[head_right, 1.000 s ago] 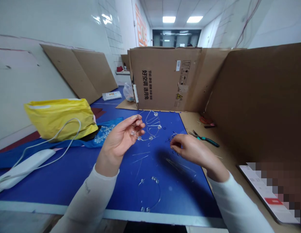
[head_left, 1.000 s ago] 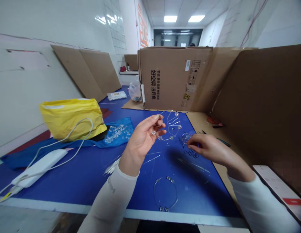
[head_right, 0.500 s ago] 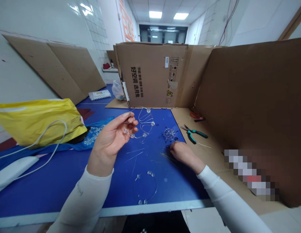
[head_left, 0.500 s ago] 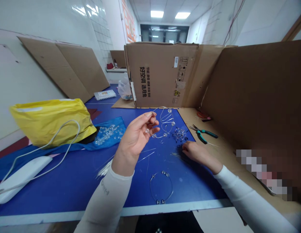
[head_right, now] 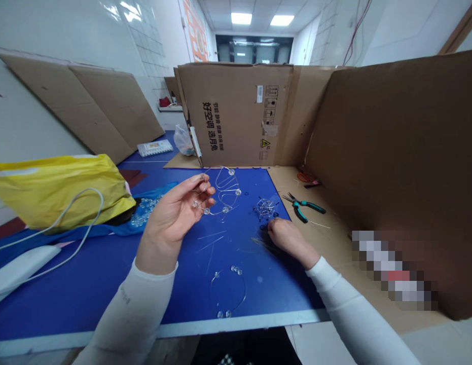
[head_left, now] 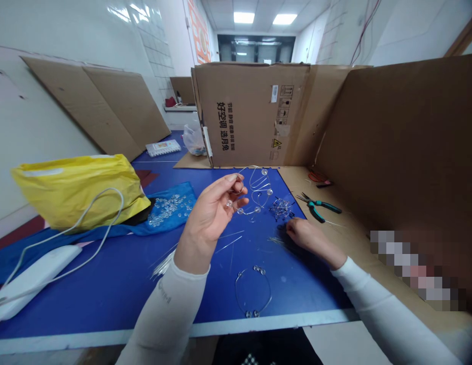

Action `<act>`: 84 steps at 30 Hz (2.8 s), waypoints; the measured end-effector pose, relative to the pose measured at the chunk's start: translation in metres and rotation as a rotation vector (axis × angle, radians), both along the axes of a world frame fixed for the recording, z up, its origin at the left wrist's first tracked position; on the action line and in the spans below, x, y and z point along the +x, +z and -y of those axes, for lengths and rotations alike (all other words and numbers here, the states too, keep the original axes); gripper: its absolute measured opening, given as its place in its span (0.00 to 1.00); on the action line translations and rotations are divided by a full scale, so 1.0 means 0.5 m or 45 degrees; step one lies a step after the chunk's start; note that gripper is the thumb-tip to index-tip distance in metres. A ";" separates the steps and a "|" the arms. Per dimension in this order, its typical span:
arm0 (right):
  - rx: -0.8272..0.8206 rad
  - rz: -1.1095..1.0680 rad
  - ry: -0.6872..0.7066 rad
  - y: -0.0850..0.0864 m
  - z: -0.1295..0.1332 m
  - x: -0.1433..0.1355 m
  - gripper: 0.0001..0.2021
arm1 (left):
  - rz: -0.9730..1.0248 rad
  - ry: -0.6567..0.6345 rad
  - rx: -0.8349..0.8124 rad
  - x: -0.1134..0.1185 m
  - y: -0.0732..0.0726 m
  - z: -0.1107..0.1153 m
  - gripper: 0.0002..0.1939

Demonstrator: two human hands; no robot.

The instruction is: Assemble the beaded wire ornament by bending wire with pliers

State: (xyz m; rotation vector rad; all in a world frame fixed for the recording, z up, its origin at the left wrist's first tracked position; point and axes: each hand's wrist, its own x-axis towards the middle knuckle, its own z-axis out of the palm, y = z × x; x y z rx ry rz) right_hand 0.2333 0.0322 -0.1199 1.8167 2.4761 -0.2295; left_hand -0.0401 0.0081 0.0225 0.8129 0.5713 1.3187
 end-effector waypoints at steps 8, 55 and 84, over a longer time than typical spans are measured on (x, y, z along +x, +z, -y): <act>-0.130 -0.049 0.027 0.026 0.011 0.048 0.09 | 0.010 -0.003 -0.031 -0.002 0.003 -0.002 0.05; -0.527 -2.262 -0.242 0.116 0.050 0.030 0.14 | -0.043 -0.015 -0.033 0.001 -0.003 -0.003 0.09; -0.047 -2.249 0.184 0.278 0.066 -0.156 0.12 | -0.286 -0.001 0.075 0.002 0.001 0.008 0.21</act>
